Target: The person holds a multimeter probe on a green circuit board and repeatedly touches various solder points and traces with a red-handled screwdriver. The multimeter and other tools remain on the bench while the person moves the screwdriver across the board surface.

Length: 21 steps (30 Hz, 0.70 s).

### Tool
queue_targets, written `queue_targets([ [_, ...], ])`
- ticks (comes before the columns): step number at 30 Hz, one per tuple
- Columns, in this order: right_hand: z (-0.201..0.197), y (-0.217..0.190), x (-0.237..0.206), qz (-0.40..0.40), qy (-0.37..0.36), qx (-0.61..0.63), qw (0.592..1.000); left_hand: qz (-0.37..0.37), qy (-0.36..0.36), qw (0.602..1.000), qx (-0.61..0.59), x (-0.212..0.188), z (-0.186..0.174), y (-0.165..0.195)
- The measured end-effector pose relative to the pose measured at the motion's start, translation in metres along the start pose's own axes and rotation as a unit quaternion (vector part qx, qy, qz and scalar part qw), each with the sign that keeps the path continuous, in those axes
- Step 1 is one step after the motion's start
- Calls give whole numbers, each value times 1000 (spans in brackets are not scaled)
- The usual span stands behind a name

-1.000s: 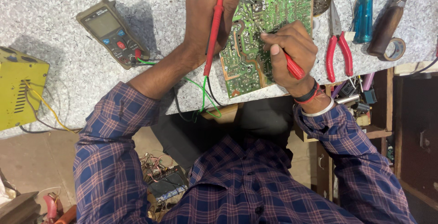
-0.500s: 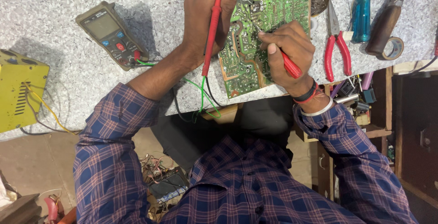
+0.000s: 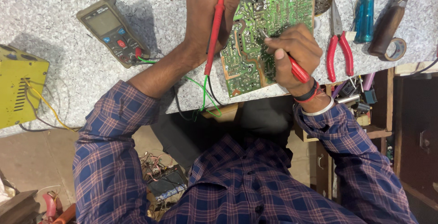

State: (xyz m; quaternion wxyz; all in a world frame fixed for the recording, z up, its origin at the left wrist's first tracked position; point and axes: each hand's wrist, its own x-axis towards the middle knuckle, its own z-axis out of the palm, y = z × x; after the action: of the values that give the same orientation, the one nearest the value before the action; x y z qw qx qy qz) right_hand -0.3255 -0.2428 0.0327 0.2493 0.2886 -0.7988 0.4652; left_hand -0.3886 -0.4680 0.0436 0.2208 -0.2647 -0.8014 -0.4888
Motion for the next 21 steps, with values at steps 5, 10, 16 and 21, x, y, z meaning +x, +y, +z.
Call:
queue_targets([
  [5,-3,2,-3,-23,-16,3,1000,-1,-1,1000,6,-2,2,-2],
  [10,-5,0,-3,-14,-39,-6,999,4,5,1000,5,-2,5,-4],
  [16,-6,-1,2,-55,-61,-25,996,-12,-5,1000,-7,-2,7,-6],
  [21,-8,-2,9,-84,-83,-40,992,8,16,1000,-14,-1,10,-7],
])
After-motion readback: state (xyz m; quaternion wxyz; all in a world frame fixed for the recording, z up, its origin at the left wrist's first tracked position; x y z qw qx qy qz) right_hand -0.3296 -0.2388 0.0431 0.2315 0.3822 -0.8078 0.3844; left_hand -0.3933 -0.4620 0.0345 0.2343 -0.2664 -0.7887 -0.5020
